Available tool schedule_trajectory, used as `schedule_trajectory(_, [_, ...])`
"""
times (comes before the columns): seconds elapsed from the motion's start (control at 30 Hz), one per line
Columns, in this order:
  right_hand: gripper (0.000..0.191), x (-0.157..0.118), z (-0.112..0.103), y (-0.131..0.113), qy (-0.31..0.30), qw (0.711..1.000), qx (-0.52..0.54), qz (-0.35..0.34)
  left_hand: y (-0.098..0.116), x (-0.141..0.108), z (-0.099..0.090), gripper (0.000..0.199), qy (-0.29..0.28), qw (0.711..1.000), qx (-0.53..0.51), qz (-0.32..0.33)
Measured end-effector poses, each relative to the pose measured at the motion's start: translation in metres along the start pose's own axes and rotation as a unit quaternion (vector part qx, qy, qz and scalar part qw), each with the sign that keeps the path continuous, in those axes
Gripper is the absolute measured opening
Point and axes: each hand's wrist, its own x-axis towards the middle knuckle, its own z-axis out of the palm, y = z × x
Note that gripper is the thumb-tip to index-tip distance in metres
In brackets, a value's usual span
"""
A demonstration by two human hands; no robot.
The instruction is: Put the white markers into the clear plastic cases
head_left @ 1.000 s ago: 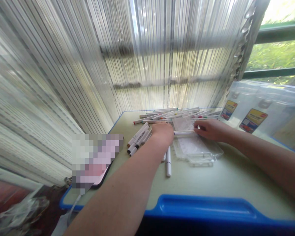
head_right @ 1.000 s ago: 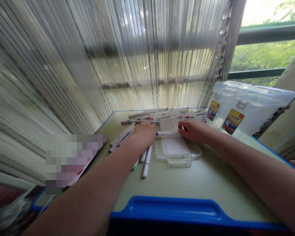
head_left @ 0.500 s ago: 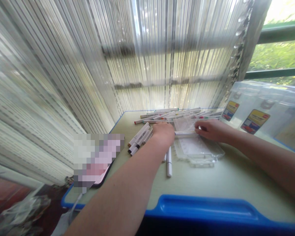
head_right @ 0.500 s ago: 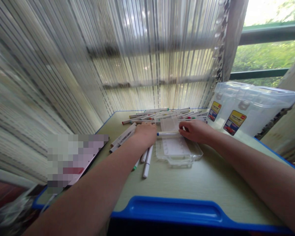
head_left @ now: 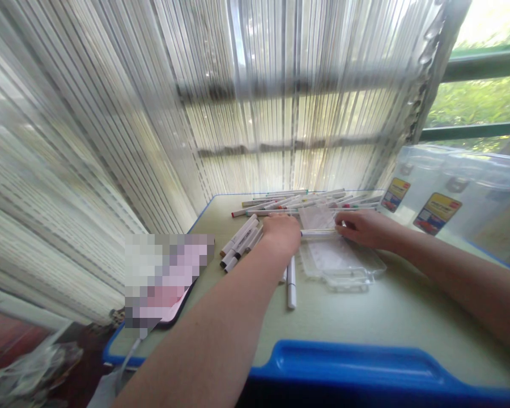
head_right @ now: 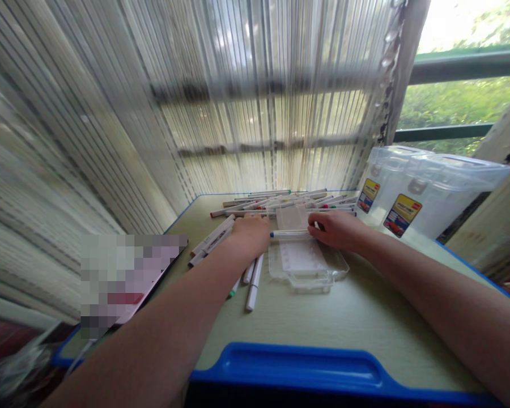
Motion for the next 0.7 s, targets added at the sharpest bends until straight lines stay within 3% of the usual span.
schedule_trajectory(0.7, [0.021,0.0007,-0.0027,-0.0042,-0.014,1.000,0.012,0.008,0.0015,0.0006,-0.0037,0.035,0.057,0.997,-0.044,-0.040])
